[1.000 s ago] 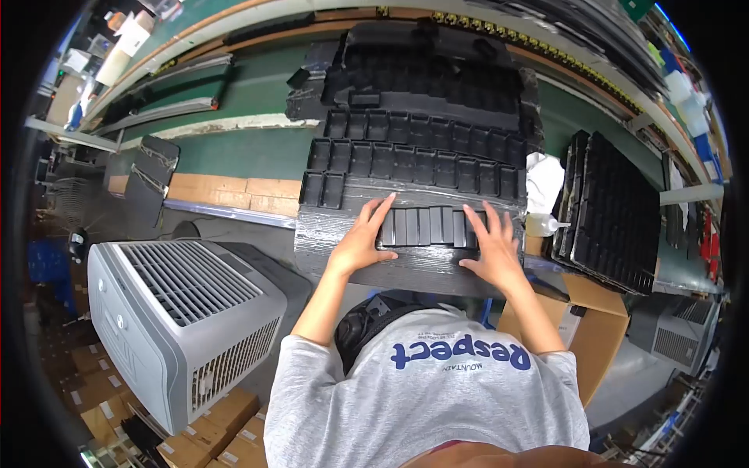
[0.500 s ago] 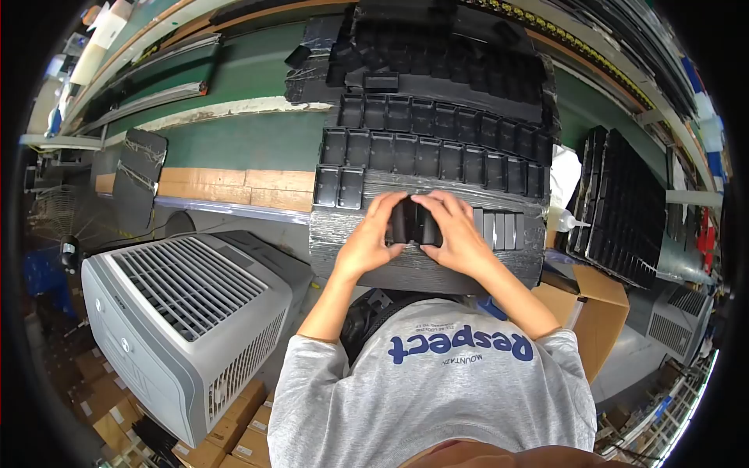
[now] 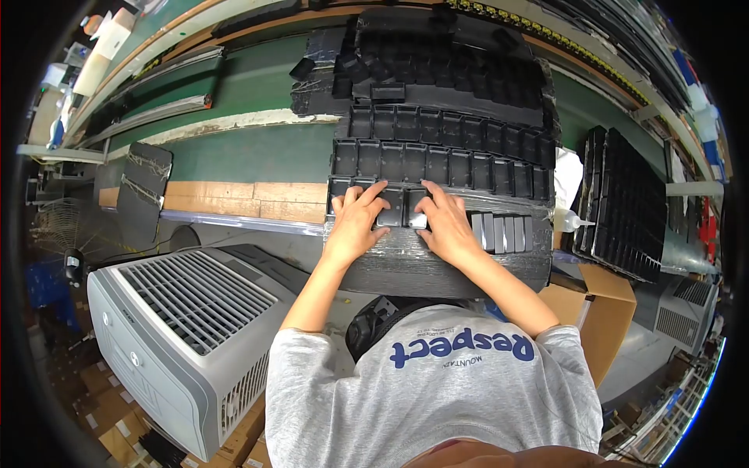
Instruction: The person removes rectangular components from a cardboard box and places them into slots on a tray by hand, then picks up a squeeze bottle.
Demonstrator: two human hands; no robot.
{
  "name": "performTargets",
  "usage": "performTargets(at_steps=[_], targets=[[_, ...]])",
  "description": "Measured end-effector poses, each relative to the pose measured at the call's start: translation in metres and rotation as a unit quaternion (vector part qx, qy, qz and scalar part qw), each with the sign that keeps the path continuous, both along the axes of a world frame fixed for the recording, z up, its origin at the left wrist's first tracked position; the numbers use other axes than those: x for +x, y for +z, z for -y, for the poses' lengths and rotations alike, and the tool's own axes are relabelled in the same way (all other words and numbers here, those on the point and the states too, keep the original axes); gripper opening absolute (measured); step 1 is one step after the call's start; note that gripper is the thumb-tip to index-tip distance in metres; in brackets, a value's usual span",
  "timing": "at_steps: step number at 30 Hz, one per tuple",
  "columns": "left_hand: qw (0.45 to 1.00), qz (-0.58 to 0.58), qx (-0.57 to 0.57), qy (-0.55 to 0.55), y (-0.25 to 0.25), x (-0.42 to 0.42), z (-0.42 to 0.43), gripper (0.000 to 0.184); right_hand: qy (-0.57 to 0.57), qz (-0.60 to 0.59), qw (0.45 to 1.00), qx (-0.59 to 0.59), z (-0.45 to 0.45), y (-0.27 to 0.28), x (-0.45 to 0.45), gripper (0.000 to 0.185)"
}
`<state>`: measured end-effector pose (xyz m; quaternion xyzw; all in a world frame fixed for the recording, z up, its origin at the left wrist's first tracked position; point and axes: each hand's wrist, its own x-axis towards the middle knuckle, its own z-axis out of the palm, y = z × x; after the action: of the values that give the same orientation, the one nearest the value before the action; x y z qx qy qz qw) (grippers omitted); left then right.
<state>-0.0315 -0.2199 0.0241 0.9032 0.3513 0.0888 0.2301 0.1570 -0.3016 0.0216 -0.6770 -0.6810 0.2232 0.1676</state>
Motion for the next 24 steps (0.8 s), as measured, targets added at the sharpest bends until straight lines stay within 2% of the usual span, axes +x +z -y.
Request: performTargets(at_steps=[4,8,10,11,13,15,19,24], targets=[[0.999,-0.002,0.021,0.025,-0.004,0.003,0.004,0.049,-0.033,-0.024,0.999,0.006,0.0,-0.006,-0.003,0.048],[0.997,0.05,0.001,0.064,0.014,0.007,0.018,0.049,0.016,-0.052,0.998,0.044,0.017,0.033,0.021,0.059],[0.994,0.083,-0.062,0.019,0.022,0.019,0.036,0.063,0.042,-0.061,0.997,-0.026,0.032,0.058,0.054,0.076],[0.994,0.085,-0.063,0.019,0.02,0.029,0.049,0.063,0.042,-0.059,0.997,-0.027,0.039,0.058,0.062,0.076],[0.976,0.14,-0.161,-0.045,0.012,0.052,0.073,0.079,0.071,0.059,0.988,-0.121,0.055,0.057,0.067,0.086],[0.974,0.114,-0.19,-0.053,0.007,0.064,0.083,0.087,0.067,0.058,0.991,-0.096,0.062,0.049,0.061,0.087],[0.965,0.144,-0.219,-0.008,-0.007,0.075,0.09,0.083,0.071,0.041,0.996,-0.022,0.062,0.035,0.051,0.091],[0.948,0.167,-0.271,0.016,0.005,0.068,0.06,0.076,0.074,-0.037,0.996,-0.026,0.044,0.039,0.067,0.079]])
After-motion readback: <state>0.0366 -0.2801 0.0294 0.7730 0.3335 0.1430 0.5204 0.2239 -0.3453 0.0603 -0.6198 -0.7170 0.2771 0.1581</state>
